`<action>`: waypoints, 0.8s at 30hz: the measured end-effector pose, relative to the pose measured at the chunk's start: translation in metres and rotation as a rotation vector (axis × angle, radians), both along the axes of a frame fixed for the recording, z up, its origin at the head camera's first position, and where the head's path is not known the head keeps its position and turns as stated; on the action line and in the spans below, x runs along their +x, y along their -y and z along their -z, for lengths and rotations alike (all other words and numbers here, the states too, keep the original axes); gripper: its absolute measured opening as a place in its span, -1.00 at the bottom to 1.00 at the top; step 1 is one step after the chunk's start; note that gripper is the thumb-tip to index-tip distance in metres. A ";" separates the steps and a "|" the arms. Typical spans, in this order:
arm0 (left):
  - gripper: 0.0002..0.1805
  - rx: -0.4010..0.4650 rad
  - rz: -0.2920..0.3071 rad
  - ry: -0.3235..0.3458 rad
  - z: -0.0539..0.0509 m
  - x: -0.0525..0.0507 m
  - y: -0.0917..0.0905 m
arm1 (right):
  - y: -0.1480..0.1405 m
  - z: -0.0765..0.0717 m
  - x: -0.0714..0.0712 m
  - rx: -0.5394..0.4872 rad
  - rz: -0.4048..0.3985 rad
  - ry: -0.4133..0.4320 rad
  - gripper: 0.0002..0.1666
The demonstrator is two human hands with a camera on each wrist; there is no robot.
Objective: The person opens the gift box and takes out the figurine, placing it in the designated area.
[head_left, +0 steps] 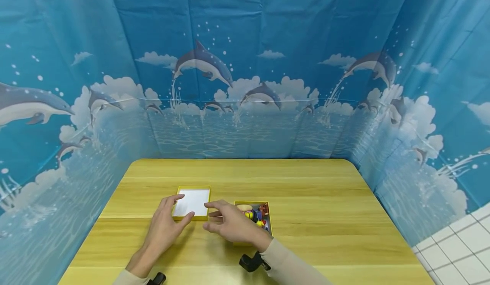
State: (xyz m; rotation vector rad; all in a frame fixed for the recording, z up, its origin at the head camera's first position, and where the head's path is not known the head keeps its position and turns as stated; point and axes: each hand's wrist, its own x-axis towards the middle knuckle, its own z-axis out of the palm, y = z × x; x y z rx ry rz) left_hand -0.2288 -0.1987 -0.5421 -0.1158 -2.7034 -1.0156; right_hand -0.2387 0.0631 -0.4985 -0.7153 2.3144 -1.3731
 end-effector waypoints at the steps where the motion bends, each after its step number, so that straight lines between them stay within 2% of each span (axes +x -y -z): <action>1: -0.26 0.006 0.006 -0.007 -0.001 0.000 -0.002 | -0.001 -0.001 0.001 0.005 0.002 -0.009 -0.29; 7: -0.28 0.027 0.069 -0.040 -0.001 -0.001 -0.016 | -0.013 -0.005 0.004 0.018 -0.007 -0.082 -0.32; 13: -0.24 0.043 0.174 -0.071 0.001 0.001 -0.030 | -0.029 -0.010 0.006 0.057 -0.010 -0.145 -0.32; 16: -0.19 0.050 0.231 -0.046 0.001 0.001 -0.037 | -0.038 -0.014 0.004 0.067 -0.016 -0.176 -0.34; 24: -0.04 0.066 0.348 0.071 0.000 0.003 -0.057 | -0.065 -0.018 -0.001 0.099 -0.051 -0.306 -0.38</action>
